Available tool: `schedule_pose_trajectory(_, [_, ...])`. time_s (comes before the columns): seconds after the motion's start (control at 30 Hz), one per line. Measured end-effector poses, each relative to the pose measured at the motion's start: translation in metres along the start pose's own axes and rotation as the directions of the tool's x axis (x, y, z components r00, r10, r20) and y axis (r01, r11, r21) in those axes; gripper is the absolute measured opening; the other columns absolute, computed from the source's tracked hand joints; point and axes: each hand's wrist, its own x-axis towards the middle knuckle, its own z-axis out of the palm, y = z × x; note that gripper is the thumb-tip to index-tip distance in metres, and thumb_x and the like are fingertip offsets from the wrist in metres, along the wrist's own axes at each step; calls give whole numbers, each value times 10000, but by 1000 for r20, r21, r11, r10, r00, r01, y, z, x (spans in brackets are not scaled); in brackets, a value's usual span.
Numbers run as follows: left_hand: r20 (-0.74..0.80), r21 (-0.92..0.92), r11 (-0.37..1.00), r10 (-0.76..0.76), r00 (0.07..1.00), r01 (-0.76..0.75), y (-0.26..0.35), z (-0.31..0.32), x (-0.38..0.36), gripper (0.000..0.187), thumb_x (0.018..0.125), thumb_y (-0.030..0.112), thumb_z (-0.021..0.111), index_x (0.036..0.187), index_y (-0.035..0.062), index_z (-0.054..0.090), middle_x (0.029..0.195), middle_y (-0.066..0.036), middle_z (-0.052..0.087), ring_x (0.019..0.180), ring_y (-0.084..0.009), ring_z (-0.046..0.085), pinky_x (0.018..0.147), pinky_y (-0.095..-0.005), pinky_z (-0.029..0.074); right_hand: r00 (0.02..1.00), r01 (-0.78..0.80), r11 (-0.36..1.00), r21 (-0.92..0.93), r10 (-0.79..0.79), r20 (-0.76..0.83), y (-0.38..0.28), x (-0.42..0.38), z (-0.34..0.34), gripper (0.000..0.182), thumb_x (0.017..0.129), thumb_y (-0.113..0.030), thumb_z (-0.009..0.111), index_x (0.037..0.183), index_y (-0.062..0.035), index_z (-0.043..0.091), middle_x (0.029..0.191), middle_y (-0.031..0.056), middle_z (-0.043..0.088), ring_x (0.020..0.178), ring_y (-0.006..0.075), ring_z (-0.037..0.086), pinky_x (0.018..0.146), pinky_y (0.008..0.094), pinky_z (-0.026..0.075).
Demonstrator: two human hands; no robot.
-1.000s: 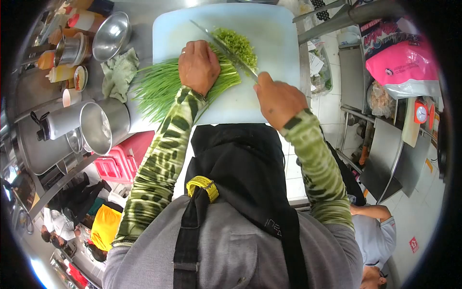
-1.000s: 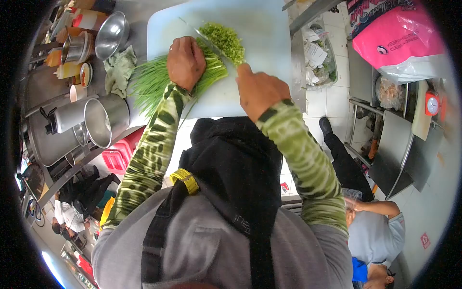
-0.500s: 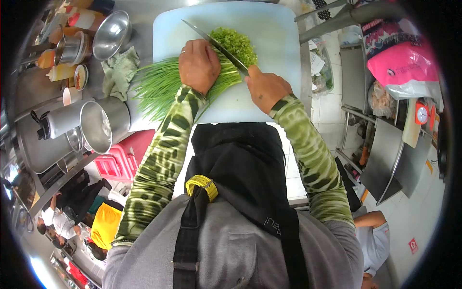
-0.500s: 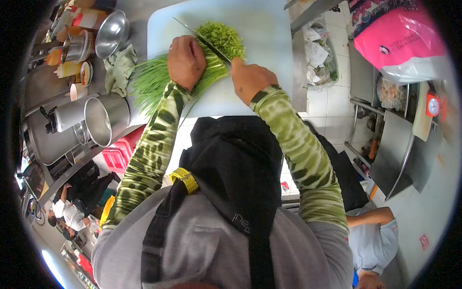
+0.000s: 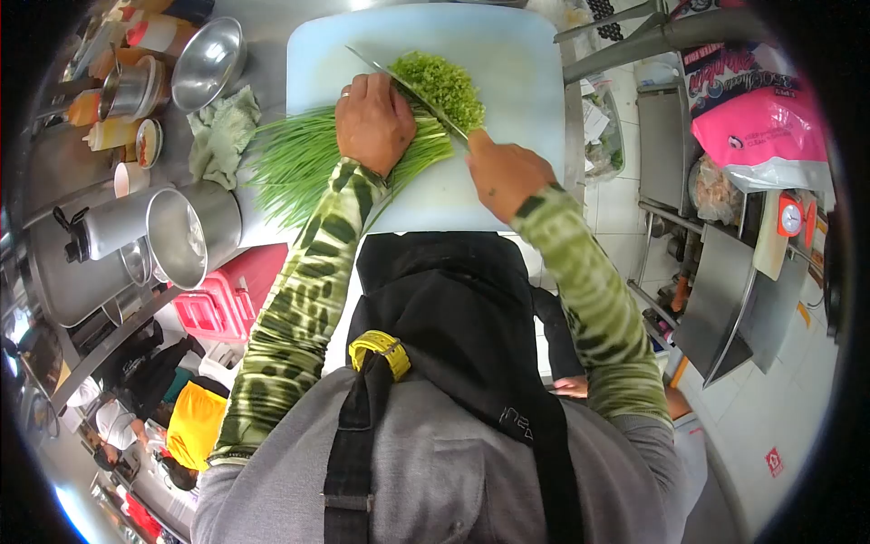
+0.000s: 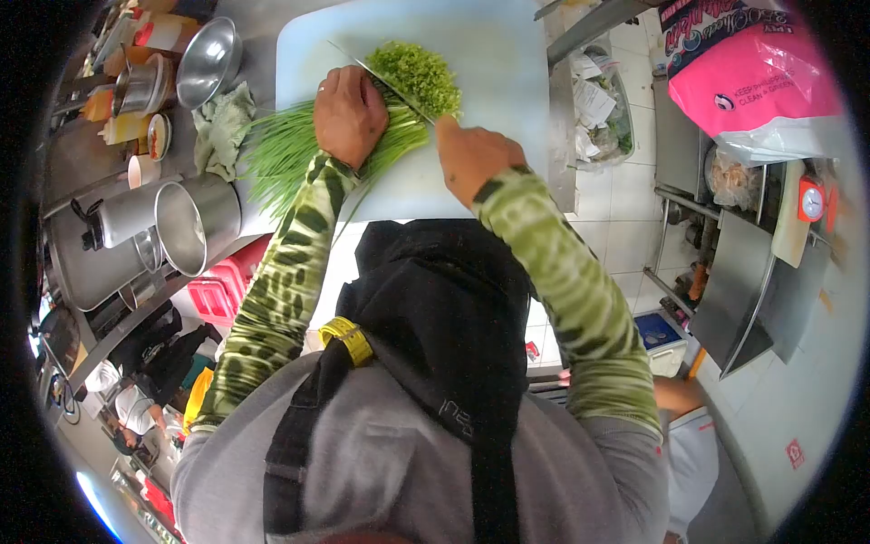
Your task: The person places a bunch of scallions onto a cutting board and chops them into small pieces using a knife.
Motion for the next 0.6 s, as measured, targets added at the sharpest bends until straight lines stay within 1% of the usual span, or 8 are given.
schedule_pose_trajectory(0.03, [-17, -13, 1000, -9, 1000, 8, 1, 0, 1, 53, 882, 42, 588, 933, 36, 575, 860, -172, 583, 819, -395, 574, 716, -500, 470, 999, 37, 999, 2, -37, -32, 4, 11, 7, 231, 1046, -268, 474, 1072, -38, 469, 801, 237, 676, 821, 474, 656, 743, 602, 482])
schedule_pose_trajectory(0.07, [-35, -24, 1000, -14, 999, 13, 2, -1, 1, 50, 887, 43, 586, 935, 35, 577, 861, -172, 583, 824, -395, 575, 718, -501, 470, 1000, 8, 1000, 20, -8, -3, 5, 17, 10, 231, 1046, -273, 478, 1071, -43, 469, 801, 233, 677, 812, 480, 647, 741, 605, 472])
schedule_pose_trajectory(0.2, [-83, -66, 998, -18, 996, 12, 0, 2, -2, 92, 861, 45, 604, 942, 30, 564, 876, -185, 571, 828, -404, 576, 726, -504, 473, 998, 11, 998, 68, -7, -63, 5, 8, -2, 223, 1046, -275, 489, 1056, -53, 471, 792, 224, 673, 793, 472, 641, 716, 597, 465])
schedule_pose_trajectory(0.27, [-46, -46, 999, -26, 999, 24, -1, 1, -3, 92, 862, 48, 602, 942, 29, 560, 881, -188, 566, 829, -405, 571, 730, -505, 471, 995, 41, 998, 52, -36, -92, 3, -3, -7, 218, 1047, -274, 494, 1048, -57, 473, 777, 217, 669, 780, 466, 639, 701, 591, 462])
schedule_pose_trajectory(0.33, [-31, -24, 1000, -21, 999, 20, -3, 0, -2, 93, 861, 51, 602, 940, 29, 557, 883, -190, 561, 828, -406, 567, 733, -507, 470, 996, 13, 1000, 18, -11, -90, -8, -20, -25, 216, 1048, -271, 496, 1042, -56, 473, 757, 214, 663, 766, 461, 641, 691, 589, 464])
schedule_pose_trajectory(0.37, [-32, -14, 1000, -14, 999, 14, -4, 2, -3, 95, 860, 53, 602, 938, 29, 554, 883, -191, 559, 827, -407, 565, 734, -507, 469, 996, -5, 1000, 0, 5, -87, -13, -28, -33, 216, 1048, -270, 497, 1039, -56, 473, 747, 213, 660, 759, 458, 642, 686, 587, 465])
schedule_pose_trajectory(0.47, [-28, -7, 1000, 2, 1000, -3, -2, 2, -2, 90, 857, 29, 587, 941, 22, 557, 878, -194, 563, 827, -407, 558, 726, -504, 461, 1000, -28, 999, -34, 28, 1, -17, -39, -40, 219, 1048, -266, 496, 1039, -48, 474, 737, 216, 655, 746, 455, 645, 682, 590, 466])
schedule_pose_trajectory(0.6, [-20, -7, 1000, -9, 1000, 9, 2, -4, -1, 70, 860, 20, 579, 926, 22, 556, 862, -194, 567, 821, -408, 555, 719, -502, 455, 997, -49, 999, -23, 51, 59, -18, -36, -43, 237, 1045, -270, 494, 1042, -34, 472, 754, 224, 662, 754, 462, 649, 686, 593, 473])
